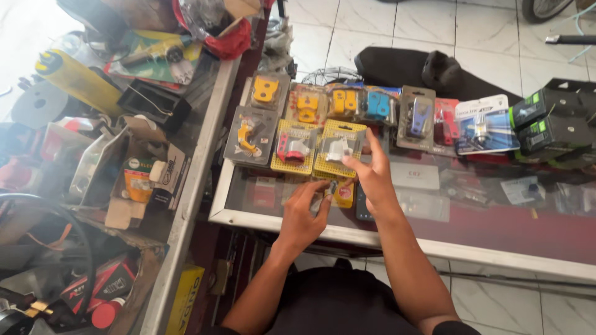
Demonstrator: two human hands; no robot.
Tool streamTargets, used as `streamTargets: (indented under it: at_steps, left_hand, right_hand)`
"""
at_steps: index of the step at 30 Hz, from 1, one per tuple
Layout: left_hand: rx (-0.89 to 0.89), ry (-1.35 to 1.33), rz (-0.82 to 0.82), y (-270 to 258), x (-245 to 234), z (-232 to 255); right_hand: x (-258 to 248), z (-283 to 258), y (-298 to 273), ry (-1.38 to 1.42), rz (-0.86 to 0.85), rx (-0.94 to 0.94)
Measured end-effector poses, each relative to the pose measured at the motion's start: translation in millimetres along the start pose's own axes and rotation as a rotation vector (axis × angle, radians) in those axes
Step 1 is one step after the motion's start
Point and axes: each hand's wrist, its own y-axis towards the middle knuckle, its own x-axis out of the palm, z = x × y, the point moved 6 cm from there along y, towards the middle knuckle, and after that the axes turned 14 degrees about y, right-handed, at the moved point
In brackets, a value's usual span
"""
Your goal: The person picks up several small packaged parts from a wire grid one at a time, places them onto a glass display counter to show them, and then returns them to the wire grid.
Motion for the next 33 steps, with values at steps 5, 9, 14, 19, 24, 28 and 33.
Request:
streamTargets:
  at_steps: [5,9,14,19,24,28,33]
  left_hand:
    - [0.130,0.157,-0.090,-1,9,5]
    - [0.198,0.277,-0.113,0,15,9]
    - [0.212,0.350,-0.145,0,21,10]
    - [0.207,0.368,-0.140,-2,22,9]
    - [0.200,0.363,-0.157,-2,22,10]
    - [0.203,0.364,-0.156,-2,21,11]
    - [0.209,0.361,-0.149,-2,22,10]
  right_hand:
    - [1,1,-4,-0.086,0.087,0.145]
    - [0,-1,-3,-0.123,0.072,0.149]
    - [-1,2,-5,-0.091,0.066,0.157]
    - [-5,8,-5,-0.122,0.063,0.133]
    - [-8,10,-8,-0.098,0.082,0.175]
    - [-6,9,-9,-0.096,0.089,0.186]
    - [-5,7,-10,-0.097,0.081,0.128]
